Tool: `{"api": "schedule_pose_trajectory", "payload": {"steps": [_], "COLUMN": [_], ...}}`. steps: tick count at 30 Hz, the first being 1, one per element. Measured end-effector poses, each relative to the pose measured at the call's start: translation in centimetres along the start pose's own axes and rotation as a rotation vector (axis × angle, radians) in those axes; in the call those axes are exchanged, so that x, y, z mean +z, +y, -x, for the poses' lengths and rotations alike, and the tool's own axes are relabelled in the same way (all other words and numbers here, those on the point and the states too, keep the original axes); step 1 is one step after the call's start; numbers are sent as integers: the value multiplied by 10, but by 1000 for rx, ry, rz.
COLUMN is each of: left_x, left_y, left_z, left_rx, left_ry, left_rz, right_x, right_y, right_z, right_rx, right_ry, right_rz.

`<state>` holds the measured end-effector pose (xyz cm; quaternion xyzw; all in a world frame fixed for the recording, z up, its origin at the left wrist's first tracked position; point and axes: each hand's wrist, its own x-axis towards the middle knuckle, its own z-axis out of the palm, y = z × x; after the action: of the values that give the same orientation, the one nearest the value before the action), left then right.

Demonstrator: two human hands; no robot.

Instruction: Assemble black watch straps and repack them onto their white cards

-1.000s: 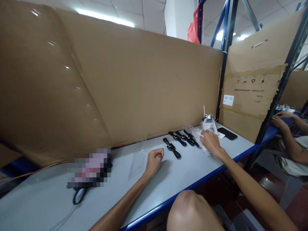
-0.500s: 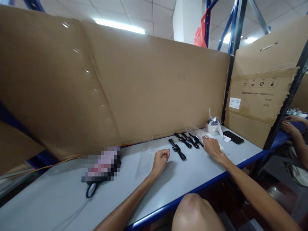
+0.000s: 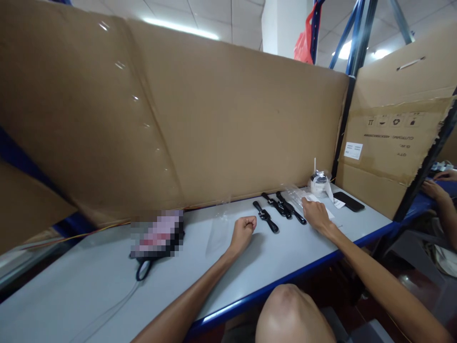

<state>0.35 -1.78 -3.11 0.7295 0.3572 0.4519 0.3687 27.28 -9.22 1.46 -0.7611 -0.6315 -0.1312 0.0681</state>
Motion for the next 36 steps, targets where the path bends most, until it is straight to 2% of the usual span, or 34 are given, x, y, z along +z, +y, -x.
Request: {"api": "schedule_pose_trajectory", "payload": {"steps": [3, 5, 6, 8, 10, 12, 14, 17, 20, 22, 24, 27, 31, 33, 36], "left_x": [2, 4, 5, 6, 5, 3, 0, -4, -13, -25, -44, -76, -104, -106, -97], "left_y": [0, 3, 6, 12, 17, 19, 19, 17, 20, 26, 35, 45, 45, 41, 36], "left_z": [0, 0, -1, -1, -3, -4, -4, -4, -5, -7, -11, -16, -18, -19, -22], "left_rx": [-45, -133, -181, -260, -319, -375, -416, -430, -396, -350, -271, -151, -162, -191, -247], "left_ry": [-8, -18, -20, -33, -63, -87, -67, -6, 6, -29, -41, 64, 172, 196, 216], "left_rz": [96, 255, 361, 597, 824, 1001, 1100, 1141, 1156, 1157, 1152, 1159, 1248, 1309, 1361], "right_x": [-5, -6, -6, -3, 3, 10, 14, 18, 19, 19, 19, 16, 11, 7, 0], "right_y": [-1, -9, -16, -35, -59, -84, -106, -128, -135, -133, -127, -110, -82, -71, -69], "right_z": [-3, 0, 3, 13, 24, 34, 40, 43, 41, 40, 40, 41, 43, 44, 41], "right_rx": [105, 166, 179, 158, 101, 68, 41, -16, -127, -164, -147, -141, -162, -153, -114], "right_ry": [127, 193, 184, 72, -101, -251, -372, -487, -540, -450, -280, -110, -75, -85, -102], "right_rz": [-181, -489, -694, -1130, -1473, -1655, -1722, -1698, -1567, -1472, -1402, -1267, -917, -682, -363]}}
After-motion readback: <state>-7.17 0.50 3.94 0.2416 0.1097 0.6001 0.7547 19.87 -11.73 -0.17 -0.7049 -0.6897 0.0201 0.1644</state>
